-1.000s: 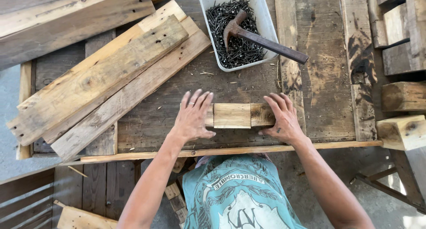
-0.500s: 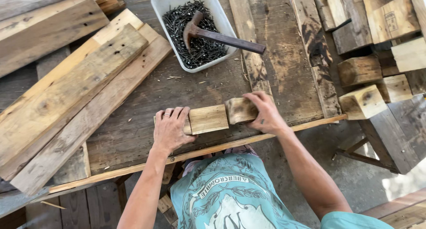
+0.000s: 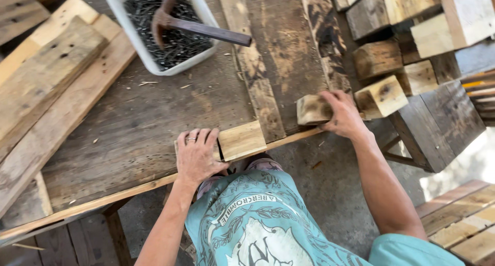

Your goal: The person hammers nails into wooden planks on a workbench, positioning nails by hand and driving them with a hammer. They reposition and turn the planks between nails, align small wood blocks against a plank, and stack finished planks on a pile at the side of the bench.

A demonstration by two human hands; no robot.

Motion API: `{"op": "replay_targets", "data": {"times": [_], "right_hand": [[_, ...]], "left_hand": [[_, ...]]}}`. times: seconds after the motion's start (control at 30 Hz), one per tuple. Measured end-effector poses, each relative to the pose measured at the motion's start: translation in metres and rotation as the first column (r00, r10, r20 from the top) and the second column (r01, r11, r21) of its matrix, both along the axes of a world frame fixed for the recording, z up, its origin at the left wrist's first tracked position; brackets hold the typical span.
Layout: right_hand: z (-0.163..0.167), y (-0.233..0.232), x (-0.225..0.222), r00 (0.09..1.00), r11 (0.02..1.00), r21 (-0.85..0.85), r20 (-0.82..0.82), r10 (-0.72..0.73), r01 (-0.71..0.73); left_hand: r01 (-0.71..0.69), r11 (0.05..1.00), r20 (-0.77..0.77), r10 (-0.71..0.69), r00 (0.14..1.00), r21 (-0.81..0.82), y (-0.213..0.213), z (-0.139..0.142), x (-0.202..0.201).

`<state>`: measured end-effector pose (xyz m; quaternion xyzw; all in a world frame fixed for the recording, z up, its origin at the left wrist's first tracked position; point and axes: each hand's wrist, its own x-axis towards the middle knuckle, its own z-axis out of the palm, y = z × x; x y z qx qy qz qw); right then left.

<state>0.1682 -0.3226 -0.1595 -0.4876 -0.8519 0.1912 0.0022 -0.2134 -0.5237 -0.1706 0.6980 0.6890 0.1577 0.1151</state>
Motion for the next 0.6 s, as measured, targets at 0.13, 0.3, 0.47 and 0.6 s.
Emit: {"op": "replay_targets", "data": {"times": [0.13, 0.3, 0.47, 0.6], "right_hand": [[0.004, 0.020, 0.010, 0.989, 0.986, -0.071, -0.001, 0.149, -0.149], [0.025, 0.040, 0.012, 0.926, 0.948, -0.190, 0.235, 0.296, -0.255], [0.045, 0.073, 0.017, 0.962, 0.871, -0.471, 0.145, 0.232, -0.140], [0.041, 0.085, 0.028, 0.973, 0.874, -0.430, -0.153, 0.174, -0.225]], "left_hand": [[-0.015, 0.999, -0.080, 0.012, 0.997, -0.038, 0.002, 0.003, 0.009], [-0.032, 0.994, -0.121, 0.019, 0.992, -0.109, -0.001, 0.001, 0.004], [-0.061, 0.955, -0.210, -0.002, 0.978, -0.290, 0.000, -0.003, -0.005], [-0.148, 0.931, -0.217, 0.076, 0.973, -0.335, -0.017, 0.007, -0.026]]}}
